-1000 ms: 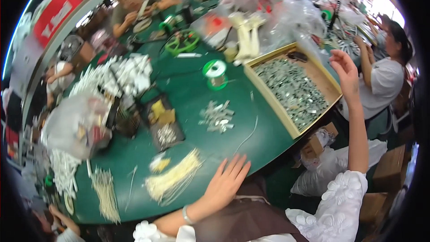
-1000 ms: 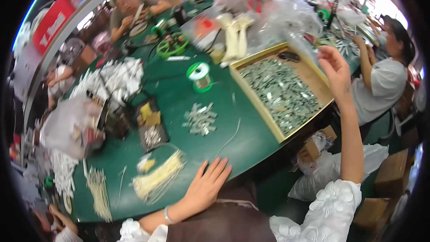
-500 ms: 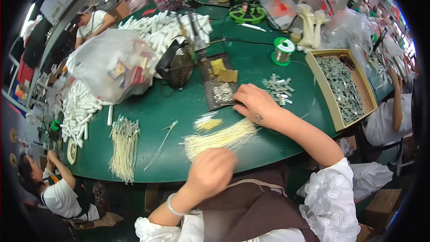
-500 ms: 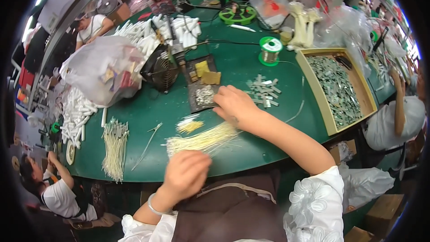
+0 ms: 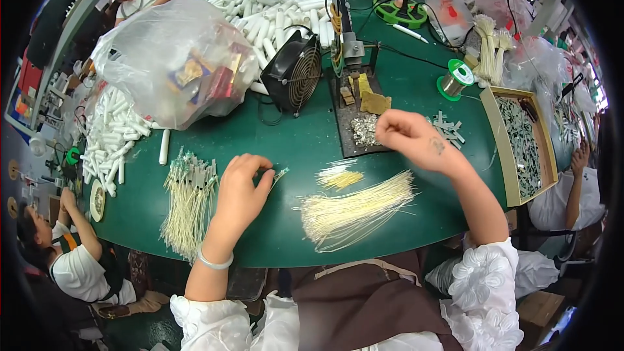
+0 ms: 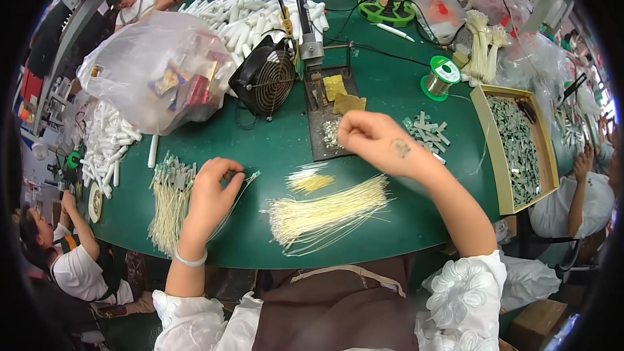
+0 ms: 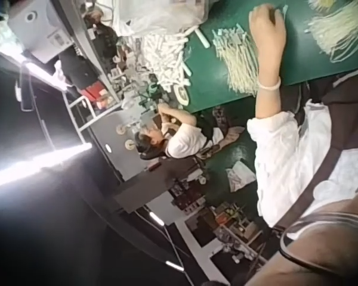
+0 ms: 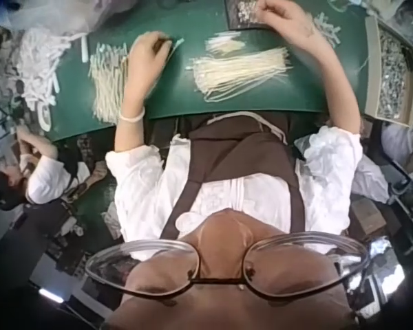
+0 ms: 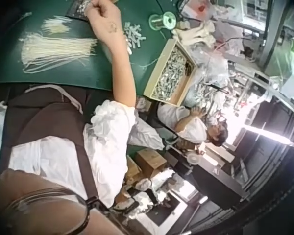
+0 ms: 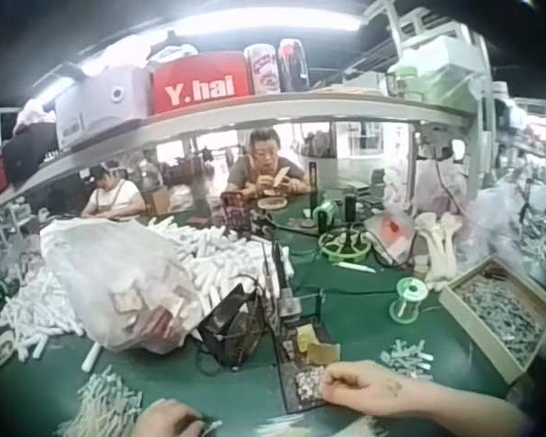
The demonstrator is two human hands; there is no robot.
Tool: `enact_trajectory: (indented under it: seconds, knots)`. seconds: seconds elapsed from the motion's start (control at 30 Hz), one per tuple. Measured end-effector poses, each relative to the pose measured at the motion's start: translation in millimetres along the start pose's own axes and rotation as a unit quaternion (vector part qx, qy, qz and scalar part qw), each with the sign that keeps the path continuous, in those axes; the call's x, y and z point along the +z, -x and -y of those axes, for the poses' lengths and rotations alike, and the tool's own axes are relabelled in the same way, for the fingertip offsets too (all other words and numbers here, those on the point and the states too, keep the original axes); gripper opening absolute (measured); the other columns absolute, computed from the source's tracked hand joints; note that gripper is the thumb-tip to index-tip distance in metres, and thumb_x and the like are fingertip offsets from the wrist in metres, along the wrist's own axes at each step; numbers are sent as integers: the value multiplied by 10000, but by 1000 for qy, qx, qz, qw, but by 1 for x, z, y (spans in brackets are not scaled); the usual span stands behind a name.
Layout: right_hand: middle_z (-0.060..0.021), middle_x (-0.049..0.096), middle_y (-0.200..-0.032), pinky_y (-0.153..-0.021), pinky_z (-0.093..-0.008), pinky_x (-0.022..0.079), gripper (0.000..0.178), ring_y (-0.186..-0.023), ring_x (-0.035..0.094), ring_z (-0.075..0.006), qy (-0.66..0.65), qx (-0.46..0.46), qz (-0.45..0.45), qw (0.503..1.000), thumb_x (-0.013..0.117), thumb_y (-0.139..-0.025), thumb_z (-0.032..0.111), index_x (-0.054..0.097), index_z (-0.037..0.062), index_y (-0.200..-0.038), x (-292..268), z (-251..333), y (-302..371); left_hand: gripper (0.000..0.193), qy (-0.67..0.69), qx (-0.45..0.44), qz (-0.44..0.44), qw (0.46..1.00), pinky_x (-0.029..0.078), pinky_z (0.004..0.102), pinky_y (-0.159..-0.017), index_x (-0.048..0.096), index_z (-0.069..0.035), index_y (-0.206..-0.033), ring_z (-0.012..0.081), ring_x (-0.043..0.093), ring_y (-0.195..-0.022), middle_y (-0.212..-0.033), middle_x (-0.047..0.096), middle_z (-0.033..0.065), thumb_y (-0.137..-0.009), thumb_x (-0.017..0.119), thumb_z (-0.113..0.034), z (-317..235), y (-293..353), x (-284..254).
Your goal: Assembling small green plastic components onto the ends of white wires at a factory workbench.
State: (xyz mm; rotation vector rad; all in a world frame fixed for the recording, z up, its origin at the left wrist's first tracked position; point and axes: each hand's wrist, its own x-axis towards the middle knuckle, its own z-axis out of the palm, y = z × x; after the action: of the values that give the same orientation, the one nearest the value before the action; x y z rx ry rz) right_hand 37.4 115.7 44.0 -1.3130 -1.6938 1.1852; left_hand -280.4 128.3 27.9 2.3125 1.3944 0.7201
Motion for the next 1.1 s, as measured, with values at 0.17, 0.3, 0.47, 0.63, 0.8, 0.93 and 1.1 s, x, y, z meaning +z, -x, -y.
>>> enact_trajectory:
  seconds: [0.17, 0.3, 0.47, 0.63, 0.8, 0.93, 1.1]
  knots:
    - [47, 372, -611, -509, -232, 305, 74, -563, 335, -50, 99, -8, 19, 995, 625, -823, 69, 579, 16, -798, 20, 3, -1, 123, -34, -22, 62, 997, 450, 361, -670, 588, 13, -819, 272, 539, -754, -781, 552, 123, -750, 677, -36, -5, -6, 11]
    - [-1, 402, -601, -515, -278, 358, 52, -541, 388, -114, 126, -59, 2, 990, 633, -803, 67, 605, 27, -823, 27, -11, -1, 128, -4, -40, 84, 996, 442, 375, -669, 567, 15, -809, 289, 534, -789, -792, 537, 128, -758, 673, -36, 2, -6, 15]
    - [-61, 549, -697, -552, -341, 441, 66, -596, 546, -221, 253, -133, -36, 958, 633, -756, 63, 632, 51, -822, 31, -24, 2, 114, -56, -11, 81, 995, 456, 364, -681, 560, 20, -839, 294, 555, -753, -784, 564, 132, -780, 647, -23, -4, -6, 11]
    - [-71, 611, -768, -573, -367, 479, 71, -647, 603, -260, 307, -142, -39, 940, 636, -760, 106, 641, 58, -813, 35, -30, 4, 83, 65, -91, 85, 990, 484, 288, -646, 556, 28, -858, 215, 614, -676, -755, 627, 117, -831, 616, -23, -21, -22, 6]
    - [-66, 609, -780, -581, -381, 488, 70, -669, 613, -273, 328, -144, -29, 933, 630, -760, 114, 624, 64, -810, 44, -28, 3, 69, 295, -142, 167, 930, 492, 221, -641, 557, 38, -828, 96, 605, -698, -770, 640, 64, -844, 614, 2, -36, -44, 16]
    - [-57, 579, -760, -559, -383, 489, 77, -661, 612, -265, 384, -160, -23, 909, 625, -763, 125, 591, 78, -814, 49, -33, 3, 79, 329, -143, 170, 918, 487, 207, -649, 579, 48, -860, 92, 606, -706, -790, 643, 58, -829, 636, 3, -37, -49, 30]
    - [-75, 557, -736, -542, -367, 506, 101, -652, 625, -246, 421, -182, -26, 888, 575, -781, 141, 550, 47, -753, 52, -35, 5, 173, 458, -201, 165, 850, 481, 200, -645, 631, 59, -980, 94, 609, -697, -816, 654, 62, -815, 644, 9, -28, -40, 42]
